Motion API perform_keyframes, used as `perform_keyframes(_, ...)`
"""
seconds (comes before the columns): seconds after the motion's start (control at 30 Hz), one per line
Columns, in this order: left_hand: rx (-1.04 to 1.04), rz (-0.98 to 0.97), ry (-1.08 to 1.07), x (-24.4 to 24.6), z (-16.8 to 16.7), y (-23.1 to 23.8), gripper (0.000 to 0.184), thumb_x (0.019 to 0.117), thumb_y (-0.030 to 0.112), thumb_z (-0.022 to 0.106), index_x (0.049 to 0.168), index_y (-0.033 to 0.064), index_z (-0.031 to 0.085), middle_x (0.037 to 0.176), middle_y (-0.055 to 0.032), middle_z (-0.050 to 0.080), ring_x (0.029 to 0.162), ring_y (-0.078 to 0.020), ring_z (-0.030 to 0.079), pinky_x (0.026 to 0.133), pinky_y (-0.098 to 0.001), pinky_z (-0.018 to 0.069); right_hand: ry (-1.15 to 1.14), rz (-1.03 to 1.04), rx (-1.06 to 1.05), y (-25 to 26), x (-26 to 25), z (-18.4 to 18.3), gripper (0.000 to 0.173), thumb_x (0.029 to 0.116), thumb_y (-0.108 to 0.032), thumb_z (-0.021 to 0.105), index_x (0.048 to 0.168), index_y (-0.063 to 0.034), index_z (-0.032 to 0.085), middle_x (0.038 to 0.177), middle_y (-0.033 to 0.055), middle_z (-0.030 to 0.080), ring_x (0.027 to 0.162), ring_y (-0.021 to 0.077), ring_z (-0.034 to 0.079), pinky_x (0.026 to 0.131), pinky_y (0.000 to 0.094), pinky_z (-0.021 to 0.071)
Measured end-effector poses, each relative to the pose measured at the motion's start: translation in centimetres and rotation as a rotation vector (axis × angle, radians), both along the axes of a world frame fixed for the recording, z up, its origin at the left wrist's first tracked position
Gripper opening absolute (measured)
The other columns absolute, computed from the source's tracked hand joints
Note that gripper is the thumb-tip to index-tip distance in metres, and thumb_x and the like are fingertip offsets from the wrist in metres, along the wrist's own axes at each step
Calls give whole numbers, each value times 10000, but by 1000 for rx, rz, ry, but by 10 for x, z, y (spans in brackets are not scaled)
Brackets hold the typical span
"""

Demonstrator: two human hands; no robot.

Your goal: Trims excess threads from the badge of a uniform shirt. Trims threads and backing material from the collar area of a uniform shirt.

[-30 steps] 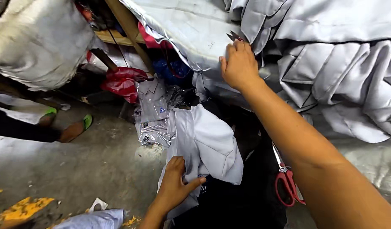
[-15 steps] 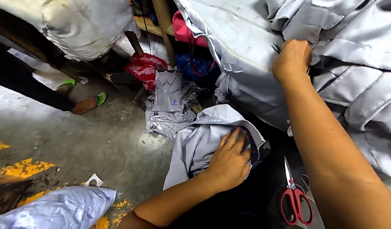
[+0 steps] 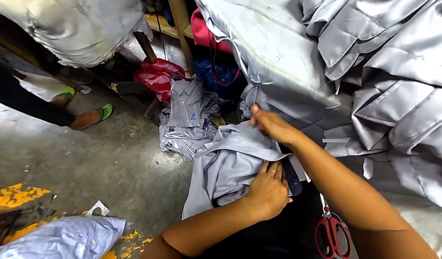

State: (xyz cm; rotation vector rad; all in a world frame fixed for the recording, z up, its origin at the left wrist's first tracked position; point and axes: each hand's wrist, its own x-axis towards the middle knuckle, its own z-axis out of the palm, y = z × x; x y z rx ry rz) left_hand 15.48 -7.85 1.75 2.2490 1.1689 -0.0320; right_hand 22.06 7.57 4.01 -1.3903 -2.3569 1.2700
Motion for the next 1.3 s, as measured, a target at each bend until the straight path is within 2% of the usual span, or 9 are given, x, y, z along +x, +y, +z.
perform_keyframes(0.1,28,14,-6,-3,-8,-5,563,1038,425,528,1363,-31,596,1566,-272,405,1495,-394,344,1211,-586,237,-196,166,112,-26,-1,8,662,827,-658,729,1150,-85,650,796,84,654,757,280,652,698,572,521)
perform_keyframes(0.17,48,9,6,-2,-11,-6,570,1032,422,540,1351,-47,595,1476,-271,512,1411,-401,462,1172,-574,315,-331,254,219,-42,-6,11,605,749,-623,796,1063,-123,664,813,59,661,784,267,659,678,541,505)
perform_keyframes(0.23,51,-3,14,0,-10,-7,574,1029,426,544,1327,-62,603,1399,-279,568,1343,-413,523,1135,-568,359,-437,299,292,-47,-9,9,416,820,-458,771,1005,-98,675,876,98,670,821,305,670,653,539,493)
perform_keyframes(0.37,-12,-33,3,-2,-3,-4,599,1039,426,531,1386,-61,559,1538,-294,428,1416,-418,451,1160,-555,334,-390,315,425,-36,-6,12,182,847,-255,701,778,-88,676,749,98,649,729,320,664,561,535,452)
perform_keyframes(0.5,13,-8,-70,-12,4,-10,640,1008,441,589,1428,-39,536,1637,-262,278,1347,-403,527,1081,-502,430,-155,157,181,-3,6,29,166,881,-217,649,812,-69,681,683,81,612,663,275,611,596,546,457)
perform_keyframes(0.67,132,30,-250,-30,1,-30,622,929,388,715,1393,-6,584,1584,-187,427,1262,-353,613,983,-494,514,161,-69,-19,-1,26,59,149,939,-42,630,791,-60,626,571,-26,503,466,32,476,455,219,424)
perform_keyframes(0.77,163,60,-328,-37,-1,-41,643,902,349,749,1413,1,572,1582,-184,431,1252,-339,623,977,-470,527,256,-84,23,-4,39,65,175,923,-39,615,756,-90,620,545,-72,472,446,-15,403,435,171,325)
perform_keyframes(1.17,74,75,-457,-26,4,-56,657,939,191,708,1483,-67,445,1617,-226,346,1324,-326,575,1031,-396,510,885,85,-394,9,74,40,191,896,-106,552,766,-176,674,637,-105,623,549,-57,545,511,123,446)
perform_keyframes(1.3,83,99,-474,-29,6,-56,657,926,164,717,1488,-49,452,1612,-206,368,1233,-305,644,927,-397,568,1009,86,-505,13,82,30,160,905,-139,580,822,-165,715,727,-82,682,640,-38,614,587,133,504)
